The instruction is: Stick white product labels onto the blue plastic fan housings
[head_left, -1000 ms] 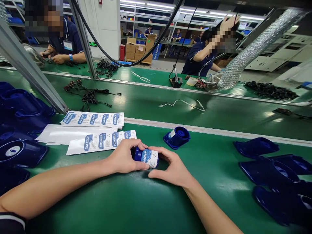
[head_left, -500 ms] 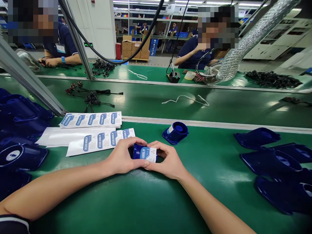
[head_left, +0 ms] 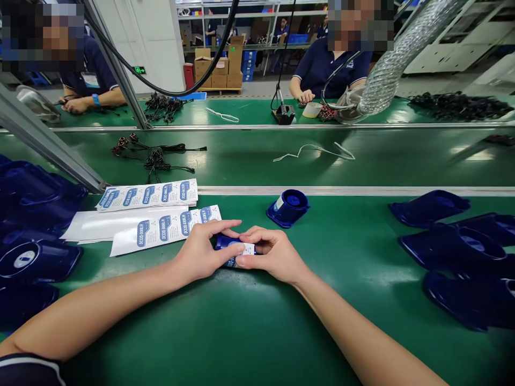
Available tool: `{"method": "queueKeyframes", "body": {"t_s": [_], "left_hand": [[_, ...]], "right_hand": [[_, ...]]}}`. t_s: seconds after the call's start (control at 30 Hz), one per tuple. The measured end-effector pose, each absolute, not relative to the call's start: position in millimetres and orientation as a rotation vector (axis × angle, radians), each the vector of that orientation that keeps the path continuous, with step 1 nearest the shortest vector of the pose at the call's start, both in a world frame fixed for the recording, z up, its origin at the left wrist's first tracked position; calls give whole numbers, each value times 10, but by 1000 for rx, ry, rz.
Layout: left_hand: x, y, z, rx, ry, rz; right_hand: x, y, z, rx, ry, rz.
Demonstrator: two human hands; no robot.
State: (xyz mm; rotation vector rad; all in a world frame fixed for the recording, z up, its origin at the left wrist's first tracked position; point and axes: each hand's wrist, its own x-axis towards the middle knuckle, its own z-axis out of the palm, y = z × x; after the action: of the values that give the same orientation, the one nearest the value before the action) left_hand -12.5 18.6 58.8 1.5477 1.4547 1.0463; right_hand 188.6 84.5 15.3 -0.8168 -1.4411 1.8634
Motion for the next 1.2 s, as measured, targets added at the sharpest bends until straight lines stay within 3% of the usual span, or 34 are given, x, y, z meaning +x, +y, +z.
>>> {"method": "queueKeyframes", "body": {"t_s": [0.4,0.67,0.87,1.03,1.2], "left_hand": [[-49,261,599,1630,1507,1003],[-34,166,511,1785,1510,1095],[-150,208,382,1744,1358,1157],[-187,164,230,1829,1266,1183],[-199,147,198,1912,1217,1122]], "right_hand": [[1867,1018,326,-985,-1330,2131],[1852,1075,217,-995,-1306,2089],[1910,872,286,-888,-1623,1768],[1810,586,246,-718,-2246,784],[1708,605,200,-681,-2230,655]]}}
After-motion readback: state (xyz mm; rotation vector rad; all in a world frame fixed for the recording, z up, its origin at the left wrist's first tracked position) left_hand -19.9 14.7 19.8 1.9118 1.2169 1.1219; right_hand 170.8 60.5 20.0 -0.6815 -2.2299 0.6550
